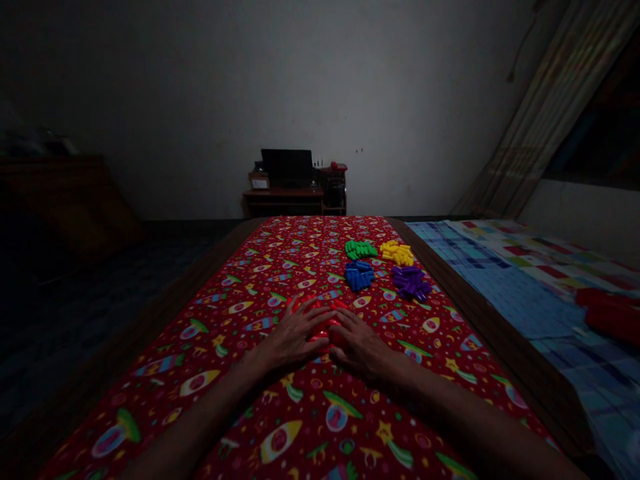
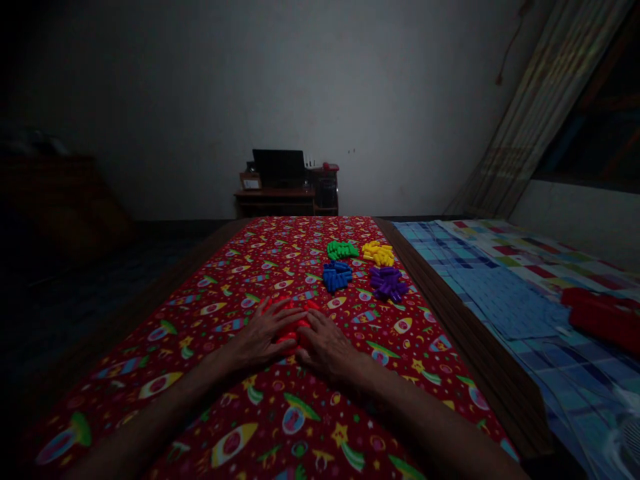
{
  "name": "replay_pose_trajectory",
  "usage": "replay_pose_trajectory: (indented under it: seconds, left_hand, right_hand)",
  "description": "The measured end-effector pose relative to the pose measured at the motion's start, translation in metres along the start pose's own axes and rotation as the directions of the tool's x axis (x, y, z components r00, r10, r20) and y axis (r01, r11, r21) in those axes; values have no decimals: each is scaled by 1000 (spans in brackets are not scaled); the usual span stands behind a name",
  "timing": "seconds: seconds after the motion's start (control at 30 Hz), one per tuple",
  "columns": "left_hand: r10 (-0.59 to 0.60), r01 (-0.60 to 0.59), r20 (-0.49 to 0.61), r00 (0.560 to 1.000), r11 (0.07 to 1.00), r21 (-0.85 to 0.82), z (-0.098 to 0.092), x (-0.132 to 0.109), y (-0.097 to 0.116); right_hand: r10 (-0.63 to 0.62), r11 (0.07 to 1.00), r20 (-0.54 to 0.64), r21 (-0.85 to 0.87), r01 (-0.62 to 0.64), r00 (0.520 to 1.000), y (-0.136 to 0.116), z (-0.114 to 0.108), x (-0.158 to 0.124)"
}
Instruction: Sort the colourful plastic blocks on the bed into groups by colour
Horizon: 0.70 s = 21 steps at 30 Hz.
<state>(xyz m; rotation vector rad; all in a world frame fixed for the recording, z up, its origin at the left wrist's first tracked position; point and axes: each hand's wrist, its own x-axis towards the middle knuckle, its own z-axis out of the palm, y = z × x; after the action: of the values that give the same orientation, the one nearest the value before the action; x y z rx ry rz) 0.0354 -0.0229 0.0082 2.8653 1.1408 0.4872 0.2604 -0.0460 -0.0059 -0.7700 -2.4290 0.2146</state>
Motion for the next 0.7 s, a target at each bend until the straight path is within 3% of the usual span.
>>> replay_pose_trajectory:
  seconds: [0.17, 0.4, 0.53, 0.7]
  left_hand:
    - [-14, 15, -89, 996, 1000, 12, 6, -1, 2]
    - [-50, 61, -189, 981, 997, 49, 4, 0, -1]
    - [-87, 103, -217, 972, 993, 62, 5, -1, -7]
    - [-97, 109, -240, 966, 993, 39, 9, -2, -12]
  right_hand:
    - [-63, 994, -69, -90, 57, 996, 3, 9, 0]
    - [-113, 971, -9, -213, 109, 994, 10, 0, -7]
    - [115, 973, -33, -197, -119, 993, 26, -21, -10]
    - [356, 908, -74, -210, -364, 931, 54, -44, -18]
